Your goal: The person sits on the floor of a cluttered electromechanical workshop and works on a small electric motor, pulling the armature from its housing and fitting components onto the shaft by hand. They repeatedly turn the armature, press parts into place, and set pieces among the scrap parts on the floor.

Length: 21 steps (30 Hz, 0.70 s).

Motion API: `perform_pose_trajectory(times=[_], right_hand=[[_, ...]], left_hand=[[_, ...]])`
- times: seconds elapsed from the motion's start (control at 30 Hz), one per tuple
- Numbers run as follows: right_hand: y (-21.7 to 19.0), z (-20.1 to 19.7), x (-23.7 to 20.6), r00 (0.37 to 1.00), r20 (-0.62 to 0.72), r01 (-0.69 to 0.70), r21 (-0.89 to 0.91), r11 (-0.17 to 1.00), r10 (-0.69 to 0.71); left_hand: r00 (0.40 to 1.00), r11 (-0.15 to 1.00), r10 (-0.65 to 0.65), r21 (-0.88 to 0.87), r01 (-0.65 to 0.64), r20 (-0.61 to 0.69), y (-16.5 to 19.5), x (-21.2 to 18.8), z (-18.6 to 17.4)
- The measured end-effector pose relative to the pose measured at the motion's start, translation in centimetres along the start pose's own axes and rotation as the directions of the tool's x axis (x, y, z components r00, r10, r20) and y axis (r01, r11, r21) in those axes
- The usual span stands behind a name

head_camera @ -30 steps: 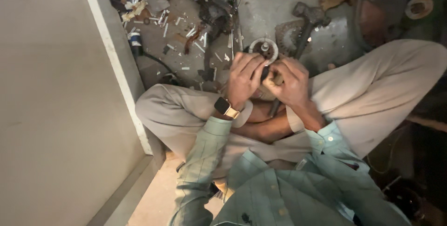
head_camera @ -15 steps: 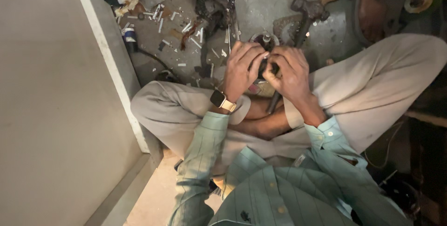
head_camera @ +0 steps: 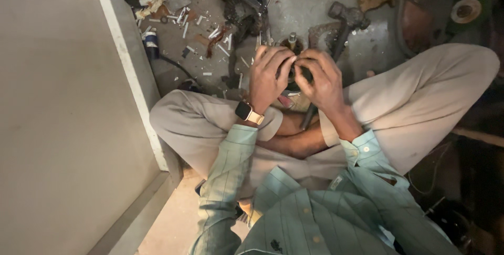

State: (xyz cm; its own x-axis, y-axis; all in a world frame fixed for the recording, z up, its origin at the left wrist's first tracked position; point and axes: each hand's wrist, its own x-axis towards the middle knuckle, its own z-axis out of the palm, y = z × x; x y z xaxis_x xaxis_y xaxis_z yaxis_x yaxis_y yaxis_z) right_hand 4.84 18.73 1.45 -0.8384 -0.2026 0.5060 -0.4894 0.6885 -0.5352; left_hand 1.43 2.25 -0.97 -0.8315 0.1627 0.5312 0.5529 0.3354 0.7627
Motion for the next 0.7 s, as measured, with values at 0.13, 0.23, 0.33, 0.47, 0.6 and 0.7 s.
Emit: perform_pose_trajectory(times=[0.13, 0.23, 0.33, 0.47, 0.6, 0.7], right_hand=[[0.0, -0.1, 0.2, 1.0, 0.009, -0.028, 0.025, 0.999, 0.028], [0.0, -0.1, 0.5, 1.0, 0.008, -0.031, 0.031, 0.999, 0.031], [0.1, -0.1, 1.2, 1.0, 0.008, -0.013, 0.014, 1.0, 0.012], [0.3, 0.0, 2.3, 0.999, 0.035, 0.029, -0.042, 0.999, -0.027], [0.5, -0.1, 3.2, 0.993, 0.089, 0.078, -0.051, 0.996, -0.074], [0.7, 0.1, 3.7, 0.991, 0.107, 0.083, -0.006, 0.996, -0.082]], left_hand=[[1.0, 1.0, -0.002, 0.014, 0.003, -0.018, 0.0, 0.1, -0.2], [1.0, 1.0, -0.008, 0.016, 0.009, -0.01, -0.1, 0.2, -0.4], [1.0, 0.999, 0.014, 0.05, -0.013, -0.019, -0.1, 0.4, -0.4], [0.999, 0.993, 0.03, 0.114, -0.025, -0.043, -0.2, 0.4, -0.5], [0.998, 0.989, 0.045, 0.146, -0.038, -0.045, -0.6, 0.4, -0.8], [0.998, 0.989, 0.006, 0.146, 0.003, -0.064, -0.7, 0.2, -0.8]])
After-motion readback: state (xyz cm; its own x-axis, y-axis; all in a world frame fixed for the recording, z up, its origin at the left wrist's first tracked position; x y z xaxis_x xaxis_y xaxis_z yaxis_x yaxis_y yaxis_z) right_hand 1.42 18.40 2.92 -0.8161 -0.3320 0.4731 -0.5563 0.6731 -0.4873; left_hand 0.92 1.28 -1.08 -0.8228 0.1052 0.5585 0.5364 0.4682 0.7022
